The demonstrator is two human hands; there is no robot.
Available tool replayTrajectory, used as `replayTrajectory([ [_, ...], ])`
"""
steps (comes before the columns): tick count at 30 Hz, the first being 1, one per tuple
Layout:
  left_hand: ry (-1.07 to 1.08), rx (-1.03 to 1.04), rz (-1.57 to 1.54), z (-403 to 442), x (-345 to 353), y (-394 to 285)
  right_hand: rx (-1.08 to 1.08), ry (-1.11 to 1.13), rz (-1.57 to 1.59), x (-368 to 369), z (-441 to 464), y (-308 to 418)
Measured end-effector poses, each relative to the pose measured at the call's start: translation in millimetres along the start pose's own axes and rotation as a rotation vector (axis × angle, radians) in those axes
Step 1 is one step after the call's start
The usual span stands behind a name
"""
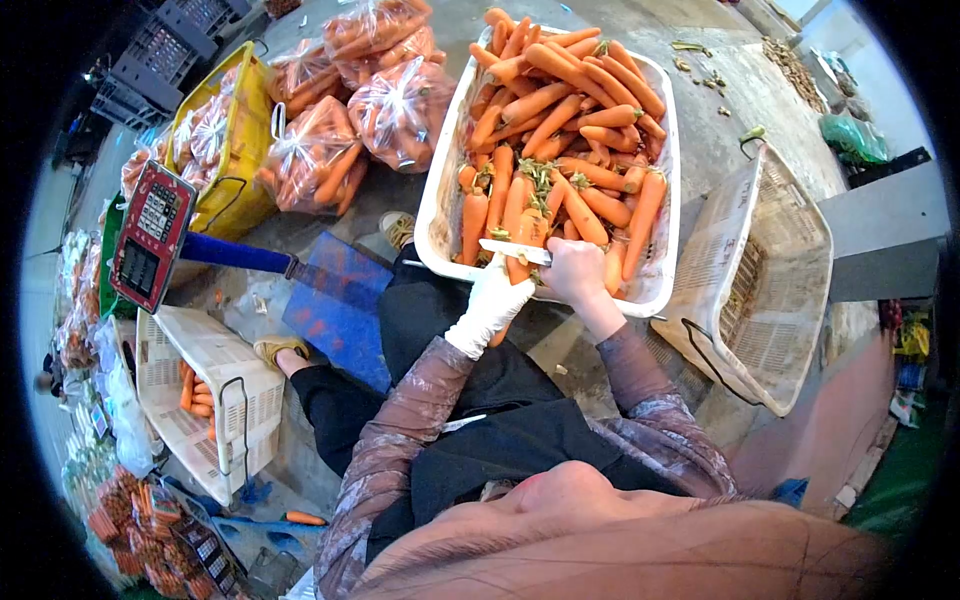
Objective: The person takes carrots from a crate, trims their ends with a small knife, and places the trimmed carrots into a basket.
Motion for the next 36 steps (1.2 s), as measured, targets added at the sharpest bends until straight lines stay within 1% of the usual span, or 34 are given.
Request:
replayTrajectory([
  [3,0.007,0.025,0.013,-2.1,-0.2,-0.7,0.028,0.034,-0.017,3.3,1.4,-2.3],
  [6,0.022,0.041,-0.057,-2.0,2.5,-0.5,0.069,0.02,-0.028,11.1,3.9,-11.8],
  [9,0.054,0.018,-0.048,0.7,6.8,7.2,0.107,-0.002,-0.012,19.0,7.9,-25.3],
  [11,0.068,-0.031,0.034,4.9,9.2,15.8,0.131,-0.008,-0.002,24.3,15.6,-37.9],
  [13,0.045,-0.003,0.065,2.3,7.8,10.4,0.287,0.047,-0.012,33.8,23.2,-65.6],
  [14,0.019,0.028,0.098,0.5,2.6,0.3,0.307,0.187,0.078,40.2,28.6,-86.7],
  [15,0.056,0.097,0.008,-9.2,1.6,-15.4,0.39,0.294,0.068,51.0,33.6,-116.9],
  [16,0.087,0.074,-0.055,-10.5,6.0,-9.4,0.477,0.4,0.065,64.1,32.0,-139.3],
  [18,0.064,0.029,-0.046,-6.0,4.3,5.8,0.433,0.397,0.055,51.1,33.6,-142.6],
  [20,0.086,0.037,-0.266,-3.2,0.0,-3.7,0.389,0.421,0.032,36.4,20.7,-126.9],
  [21,0.077,0.041,-0.137,-2.1,-5.4,-11.6,0.284,0.353,0.132,24.4,18.8,-103.1],
  [22,0.076,0.045,-0.141,-1.1,-4.6,-11.9,0.18,0.283,0.232,9.7,17.6,-77.3],
  [24,0.117,0.047,-0.24,-2.1,2.6,-12.3,0.046,0.216,0.2,-6.4,11.9,-37.3],
  [25,0.125,0.001,-0.229,-4.4,5.3,-12.2,0.039,0.225,0.131,-11.5,10.4,-26.9],
  [26,0.136,0.003,-0.22,-4.9,4.7,-11.1,0.051,0.219,0.138,15.4,11.6,-48.0],
  [27,0.224,0.123,-0.25,-8.3,7.3,-19.3,0.109,0.277,0.086,71.1,13.4,-89.3],
  [28,0.305,0.248,-0.283,-12.7,10.5,-30.9,0.16,0.332,0.031,103.3,13.2,-117.1],
  [29,0.371,0.155,-0.582,-25.1,11.4,-39.7,0.347,0.261,0.115,61.7,1.7,-118.2],
  [30,0.435,0.101,-0.646,-26.8,14.8,-28.8,0.348,0.321,0.105,74.6,-2.1,-133.1],
  [32,0.388,0.024,-0.684,-21.0,9.2,-8.0,0.355,0.307,0.17,60.6,-4.8,-130.3],
  [33,0.364,-0.154,-0.868,-26.7,10.5,9.7,0.331,0.267,0.205,53.9,-10.2,-120.8],
  [34,0.342,-0.318,-1.047,-23.3,10.6,11.3,0.309,0.209,0.237,36.7,-8.3,-109.3],
  [35,0.246,-0.261,-1.12,-18.0,3.1,3.0,0.293,0.15,0.275,25.8,-11.0,-96.8],
  [36,0.285,-0.241,-1.288,-4.4,5.4,20.1,0.281,0.155,0.284,23.0,-13.7,-84.1],
])
Point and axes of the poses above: each hand's wrist, its own z-axis towards the middle knuckle, its own x-axis out of the palm, y = z × x, the point moved 9 cm from there along z, towards the middle knuckle
